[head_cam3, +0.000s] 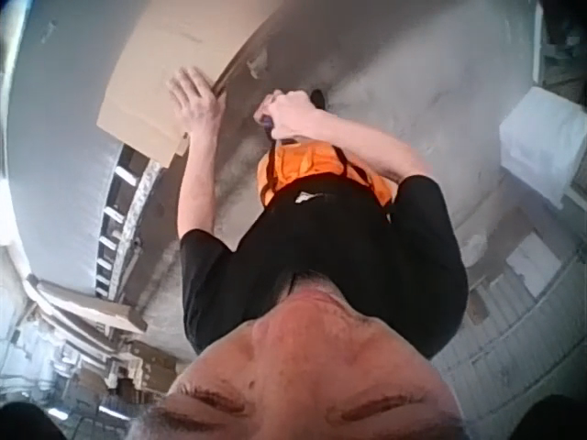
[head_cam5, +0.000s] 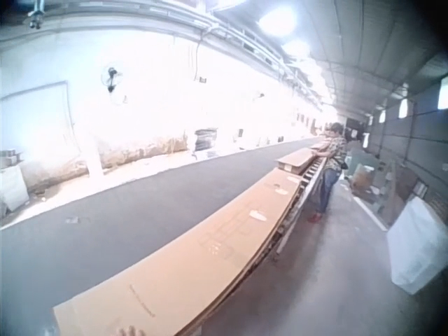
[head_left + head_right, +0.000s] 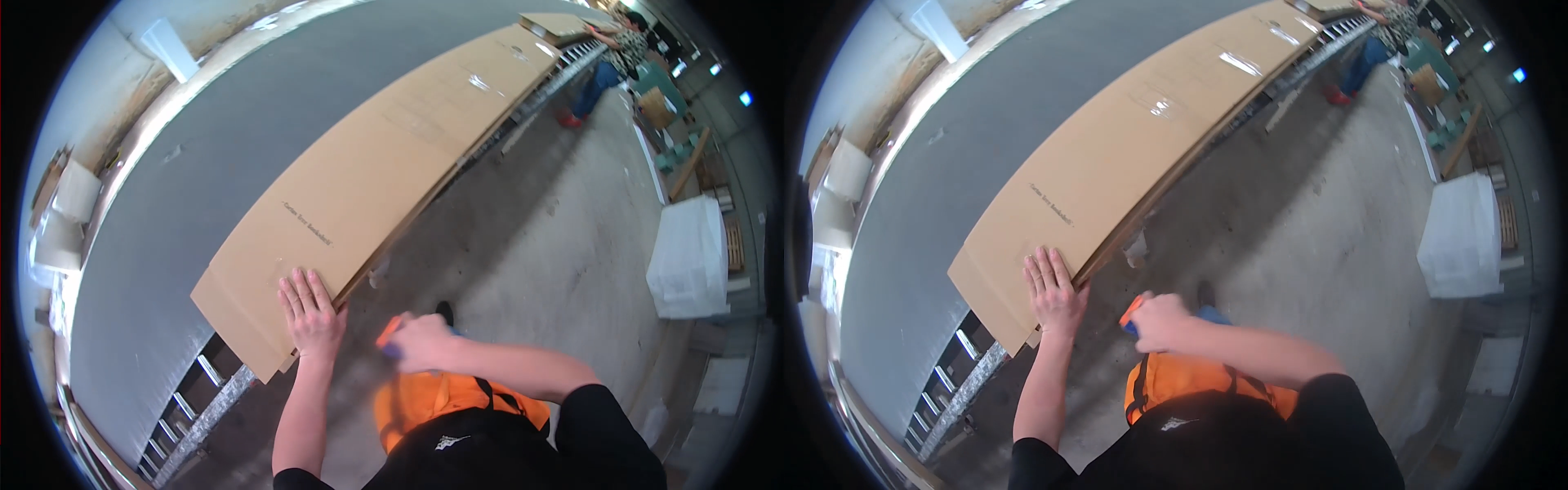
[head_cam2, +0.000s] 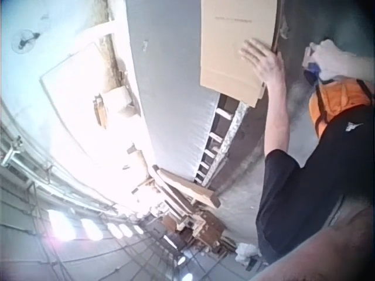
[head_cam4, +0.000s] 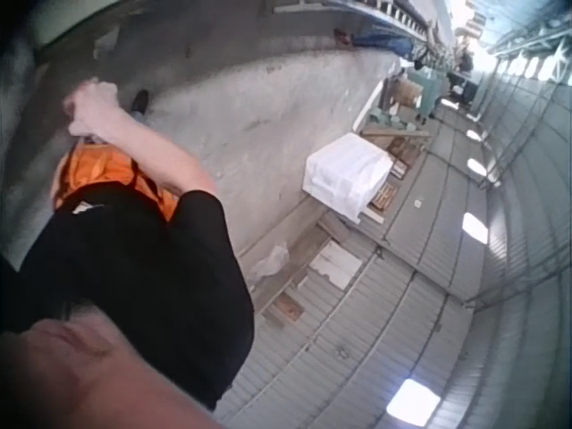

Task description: The person seals cardboard boxes using a tape dispenser on a conveyor table, then retrieves foam packing sheets from a stack and carries them to the work table.

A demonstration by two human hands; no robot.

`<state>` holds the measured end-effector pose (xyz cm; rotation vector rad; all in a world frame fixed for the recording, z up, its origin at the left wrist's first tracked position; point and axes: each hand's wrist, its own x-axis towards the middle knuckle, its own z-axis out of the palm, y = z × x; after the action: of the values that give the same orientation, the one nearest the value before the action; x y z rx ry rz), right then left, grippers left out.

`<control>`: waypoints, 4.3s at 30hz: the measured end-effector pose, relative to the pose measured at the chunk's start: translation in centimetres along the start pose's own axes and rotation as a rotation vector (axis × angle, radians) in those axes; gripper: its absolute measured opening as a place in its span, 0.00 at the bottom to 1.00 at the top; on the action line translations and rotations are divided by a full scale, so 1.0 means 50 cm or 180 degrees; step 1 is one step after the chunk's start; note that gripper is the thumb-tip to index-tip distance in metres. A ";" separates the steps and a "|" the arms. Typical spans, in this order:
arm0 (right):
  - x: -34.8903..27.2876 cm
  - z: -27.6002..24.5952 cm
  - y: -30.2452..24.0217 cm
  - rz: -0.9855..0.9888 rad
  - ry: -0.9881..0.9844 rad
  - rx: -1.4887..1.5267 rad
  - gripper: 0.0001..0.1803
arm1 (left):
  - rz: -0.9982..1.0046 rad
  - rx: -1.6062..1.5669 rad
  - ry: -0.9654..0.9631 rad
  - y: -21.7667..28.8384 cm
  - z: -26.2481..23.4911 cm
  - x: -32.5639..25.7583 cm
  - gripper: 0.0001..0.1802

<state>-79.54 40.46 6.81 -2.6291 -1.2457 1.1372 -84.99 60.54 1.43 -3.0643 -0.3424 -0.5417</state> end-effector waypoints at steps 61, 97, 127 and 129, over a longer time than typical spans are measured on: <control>-0.079 -0.163 0.498 -0.2178 0.2474 0.0255 0.29 | -0.0613 0.0368 -0.0342 0.272 0.063 0.267 0.54; 0.079 -0.442 0.283 -0.3024 0.1121 -0.2340 0.33 | -0.3307 0.1227 0.1280 -0.073 -0.098 -0.189 0.07; 0.145 -0.378 0.188 -0.3242 0.0952 -0.1880 0.20 | -0.0135 -0.0203 -0.1046 -0.028 -0.072 0.084 0.53; 0.140 -0.356 0.182 -0.3166 0.1131 -0.1902 0.15 | -0.0184 -0.0072 -0.1115 -0.028 -0.068 0.073 0.55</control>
<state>-59.52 43.93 12.87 -1.7766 -2.5689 0.1327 -83.11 62.53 5.82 -3.1715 -0.4315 -0.0035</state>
